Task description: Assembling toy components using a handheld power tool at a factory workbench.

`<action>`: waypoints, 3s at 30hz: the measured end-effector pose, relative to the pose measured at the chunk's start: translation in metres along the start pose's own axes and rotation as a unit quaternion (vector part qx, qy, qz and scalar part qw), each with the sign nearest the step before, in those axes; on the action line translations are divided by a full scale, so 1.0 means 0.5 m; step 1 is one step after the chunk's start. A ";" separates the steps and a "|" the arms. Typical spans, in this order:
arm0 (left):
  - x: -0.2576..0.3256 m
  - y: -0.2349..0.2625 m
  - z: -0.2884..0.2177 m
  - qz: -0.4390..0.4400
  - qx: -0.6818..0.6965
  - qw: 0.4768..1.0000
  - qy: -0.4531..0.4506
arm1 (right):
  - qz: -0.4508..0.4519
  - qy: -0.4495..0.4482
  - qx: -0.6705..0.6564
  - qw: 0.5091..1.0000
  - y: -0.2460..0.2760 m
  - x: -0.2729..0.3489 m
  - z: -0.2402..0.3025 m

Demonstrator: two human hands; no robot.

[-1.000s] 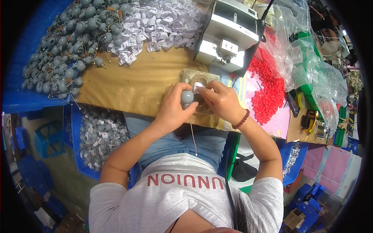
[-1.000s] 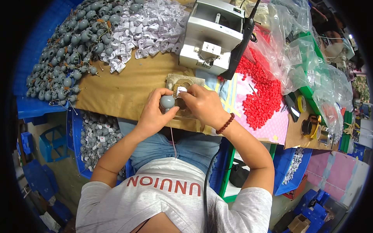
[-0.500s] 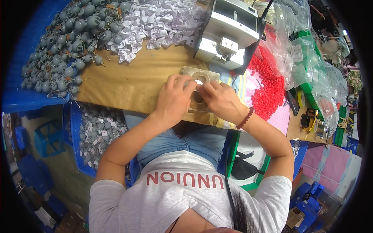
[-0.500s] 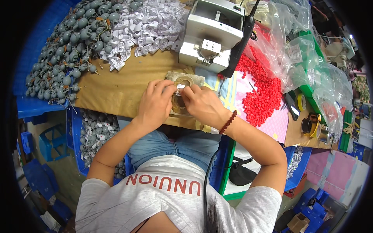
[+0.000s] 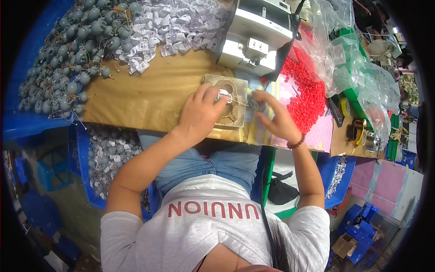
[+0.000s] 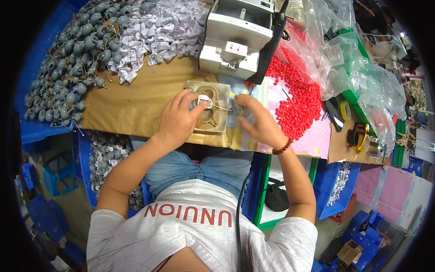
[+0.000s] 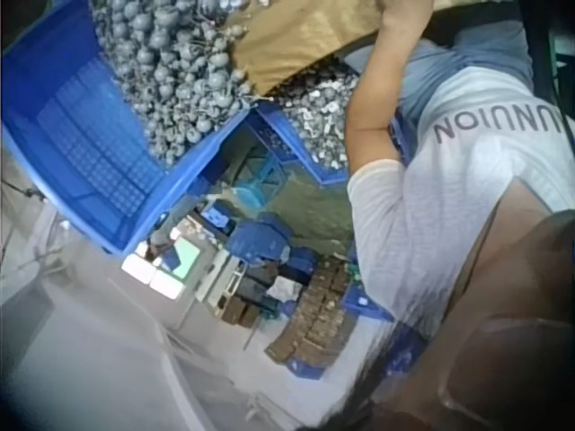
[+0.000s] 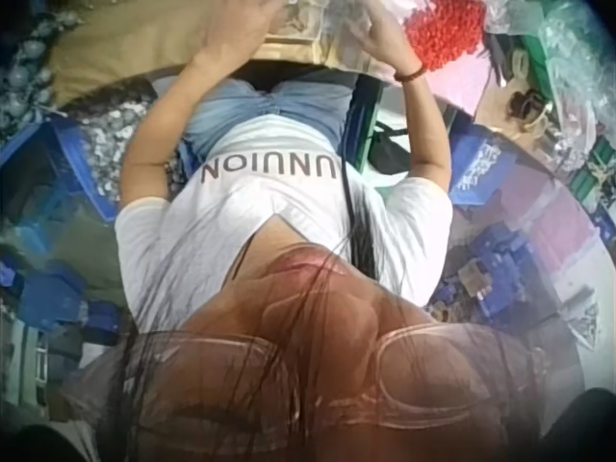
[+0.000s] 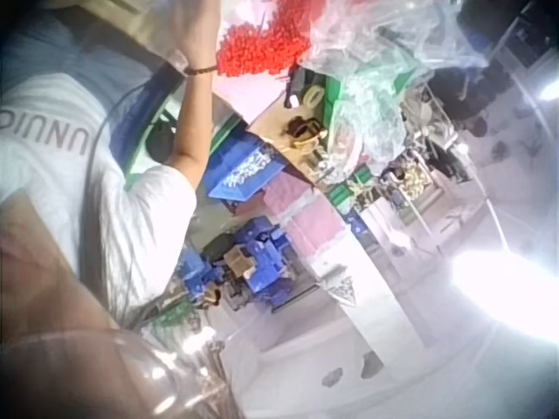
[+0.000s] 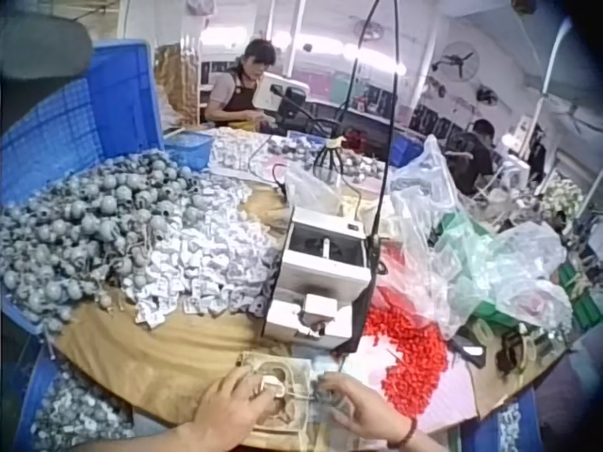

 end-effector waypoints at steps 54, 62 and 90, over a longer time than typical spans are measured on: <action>-0.065 0.014 0.021 0.000 0.057 0.998 0.022 | -0.375 -0.120 -0.135 0.909 0.206 -0.115 -0.256; -0.054 0.013 0.030 -0.025 0.084 0.996 0.034 | -0.431 0.212 -0.197 0.855 0.296 -0.105 0.138; -0.055 0.012 0.038 -0.036 0.097 0.993 0.051 | -0.261 0.141 -0.328 0.897 0.068 -0.175 0.133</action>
Point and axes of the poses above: each hand's wrist, its own x-axis away from the middle knuckle, its own y-axis out of the back of the hand, z = x × y, the point moved 10 cm from there along -x, towards the middle knuckle, and after that the axes turned 9 degrees about z, right-handed, at the moved point
